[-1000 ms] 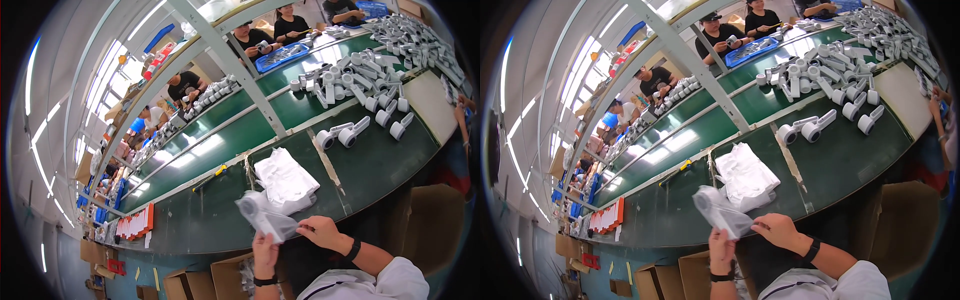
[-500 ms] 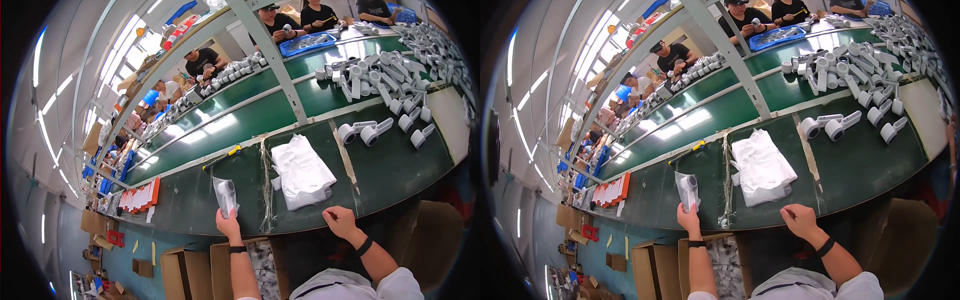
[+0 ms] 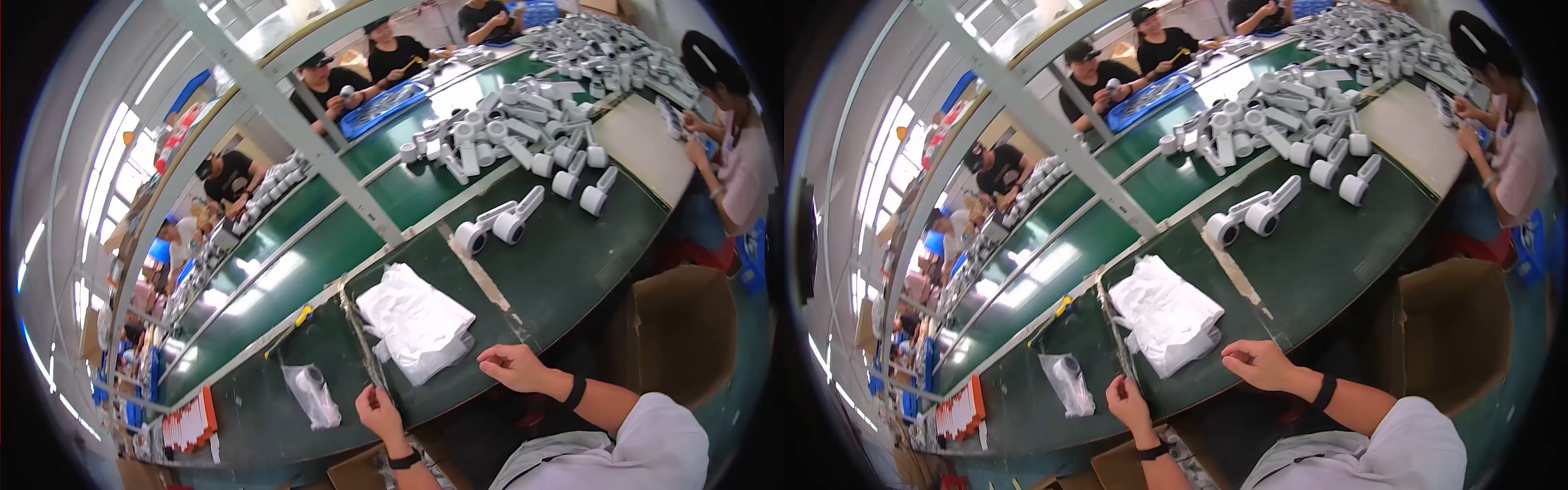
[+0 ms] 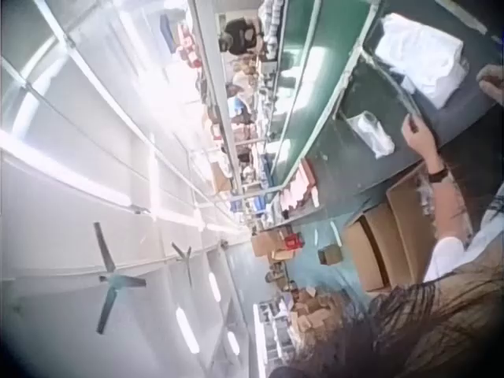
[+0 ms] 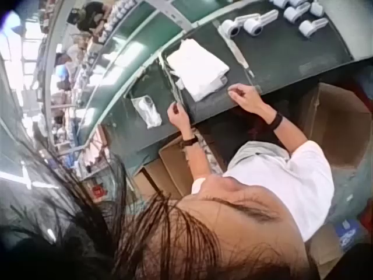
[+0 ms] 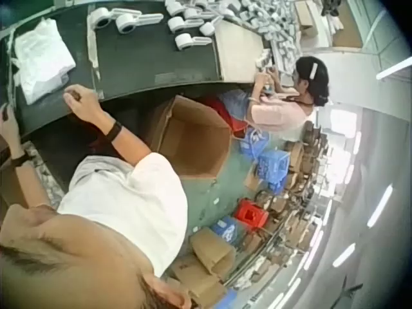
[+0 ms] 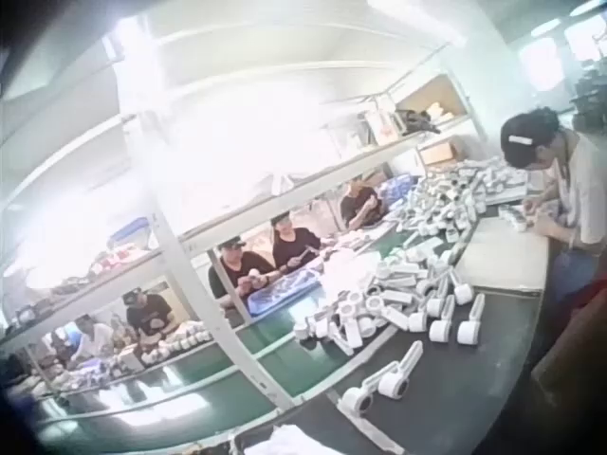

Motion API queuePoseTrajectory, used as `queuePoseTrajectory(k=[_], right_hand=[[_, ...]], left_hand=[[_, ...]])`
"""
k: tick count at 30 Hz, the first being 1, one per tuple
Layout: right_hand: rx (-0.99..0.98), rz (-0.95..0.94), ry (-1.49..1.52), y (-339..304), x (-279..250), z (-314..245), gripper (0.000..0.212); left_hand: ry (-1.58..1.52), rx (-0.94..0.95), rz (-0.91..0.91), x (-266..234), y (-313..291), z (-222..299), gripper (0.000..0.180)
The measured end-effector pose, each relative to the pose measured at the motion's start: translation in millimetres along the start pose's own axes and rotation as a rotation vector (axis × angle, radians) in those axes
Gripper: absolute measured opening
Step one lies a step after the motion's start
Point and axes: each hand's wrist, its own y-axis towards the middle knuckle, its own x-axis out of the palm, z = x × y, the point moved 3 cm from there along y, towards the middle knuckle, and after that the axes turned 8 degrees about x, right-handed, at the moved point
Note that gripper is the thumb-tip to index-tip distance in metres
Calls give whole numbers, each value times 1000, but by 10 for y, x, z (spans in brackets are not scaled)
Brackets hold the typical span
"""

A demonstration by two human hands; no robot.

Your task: The person picks up a white plastic component, slides it into a clear plastic bag by hand, and places the bagged item onto the workbench. After repeating this process for several components, the person gathers the bagged items and drops them into a cardboard box.

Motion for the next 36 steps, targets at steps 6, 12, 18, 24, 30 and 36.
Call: queuePoseTrajectory(k=[6,12,18,24,30,36], right_hand=[[-208,440,-316,446,-938,-589,18],[-334,829,-997,1543,-1777,-516,63],[-203,786,-1292,1896,-2119,-232,59],[-109,508,-1217,1680,-2094,-477,41],[-224,347,-508,1213,-1845,-633,33],[-62,47,232,1195,-522,-1111,39]], left_hand=[[19,-12,9,-81,10,94,14],[53,41,-15,-7,47,216,8],[11,108,24,0,43,236,8],[-30,35,52,-74,52,199,7],[-13,92,45,-58,70,313,8],[-9,72,71,-119,63,192,8]])
